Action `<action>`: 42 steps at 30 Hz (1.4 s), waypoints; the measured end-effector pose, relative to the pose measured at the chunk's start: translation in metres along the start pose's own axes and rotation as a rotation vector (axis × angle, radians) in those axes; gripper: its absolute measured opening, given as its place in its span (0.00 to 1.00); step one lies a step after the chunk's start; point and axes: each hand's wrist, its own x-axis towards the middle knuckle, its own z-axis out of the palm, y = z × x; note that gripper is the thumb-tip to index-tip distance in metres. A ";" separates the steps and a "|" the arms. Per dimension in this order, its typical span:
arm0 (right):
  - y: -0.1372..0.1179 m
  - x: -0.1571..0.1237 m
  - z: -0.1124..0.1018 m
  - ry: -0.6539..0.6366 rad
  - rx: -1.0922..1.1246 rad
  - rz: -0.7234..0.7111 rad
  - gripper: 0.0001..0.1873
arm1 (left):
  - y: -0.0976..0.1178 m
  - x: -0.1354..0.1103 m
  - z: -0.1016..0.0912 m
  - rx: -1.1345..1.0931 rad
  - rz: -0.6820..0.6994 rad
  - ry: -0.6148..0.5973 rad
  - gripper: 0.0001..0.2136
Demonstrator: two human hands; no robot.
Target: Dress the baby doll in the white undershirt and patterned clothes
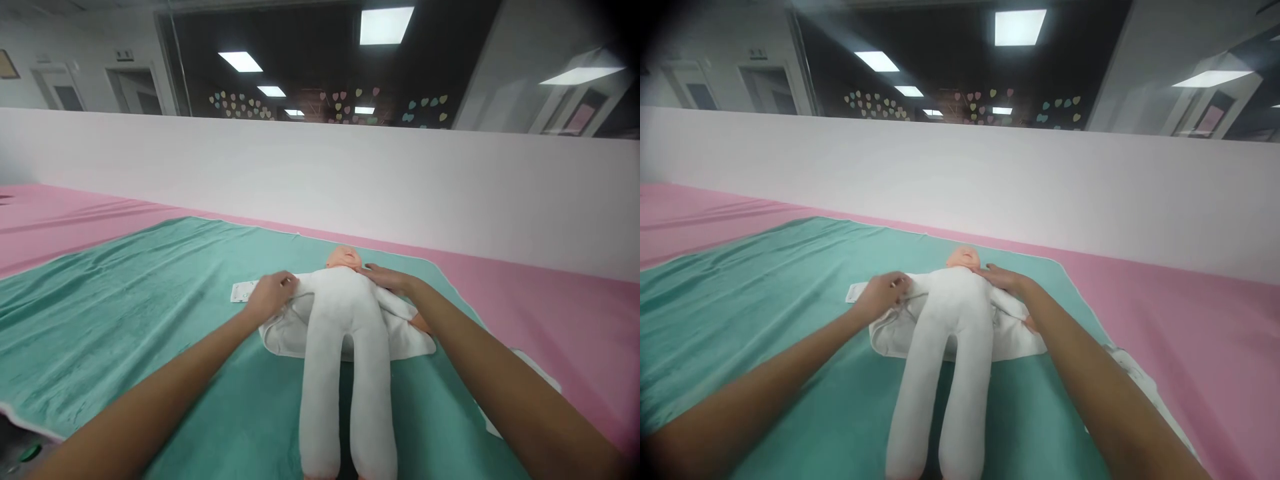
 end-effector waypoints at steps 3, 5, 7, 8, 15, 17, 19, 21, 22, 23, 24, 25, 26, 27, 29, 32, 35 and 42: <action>-0.013 -0.005 0.013 0.461 -0.311 -0.083 0.40 | -0.029 0.037 -0.017 0.102 0.036 0.186 0.11; -0.032 -0.012 0.036 0.639 -0.418 -0.318 0.34 | -0.048 0.050 -0.020 0.118 0.043 0.167 0.10; -0.057 -0.019 0.067 0.577 -0.476 -0.546 0.26 | -0.062 0.053 -0.019 0.101 0.063 0.098 0.09; -0.069 -0.021 0.085 0.496 -0.514 -0.629 0.22 | -0.067 0.053 -0.017 0.086 0.073 0.075 0.09; -0.113 -0.003 0.167 -0.014 -1.093 -0.878 0.20 | -0.085 0.060 -0.015 0.023 0.088 0.043 0.07; -0.113 0.005 0.169 -0.037 -1.143 -0.821 0.21 | -0.089 0.064 -0.016 -0.005 0.094 0.015 0.07; -0.114 0.010 0.167 -0.135 -1.137 -0.738 0.21 | -0.092 0.066 -0.017 -0.043 0.101 -0.007 0.09; -0.116 0.011 0.161 -0.220 -1.121 -0.678 0.21 | -0.094 0.065 -0.018 -0.084 0.092 -0.008 0.09; -0.117 0.010 0.158 -0.233 -1.112 -0.669 0.21 | -0.094 0.065 -0.019 -0.105 0.082 0.002 0.10; -0.119 0.009 0.155 -0.223 -1.102 -0.671 0.20 | -0.094 0.064 -0.021 -0.125 0.068 0.023 0.11; -0.120 0.007 0.151 -0.200 -1.083 -0.671 0.20 | -0.094 0.063 -0.023 -0.143 0.052 0.051 0.12; -0.121 0.004 0.147 -0.163 -1.055 -0.672 0.20 | -0.093 0.062 -0.025 -0.157 0.035 0.088 0.14; -0.121 0.002 0.143 -0.110 -1.016 -0.674 0.21 | -0.093 0.061 -0.027 -0.164 0.018 0.130 0.16; -0.121 -0.002 0.139 -0.050 -0.967 -0.677 0.22 | -0.091 0.060 -0.029 -0.164 0.004 0.172 0.17; -0.120 -0.009 0.132 0.069 -0.839 -0.683 0.23 | -0.087 0.056 -0.030 -0.137 -0.005 0.235 0.19; -0.113 -0.021 0.130 0.153 -0.655 -0.707 0.23 | -0.075 0.047 -0.023 -0.040 0.032 0.236 0.14; -0.107 -0.027 0.134 0.123 -0.612 -0.719 0.21 | -0.064 0.034 -0.009 0.087 0.052 0.201 0.16; -0.102 -0.020 0.141 0.085 -0.764 -0.666 0.20 | -0.070 0.034 -0.008 0.193 -0.055 0.117 0.08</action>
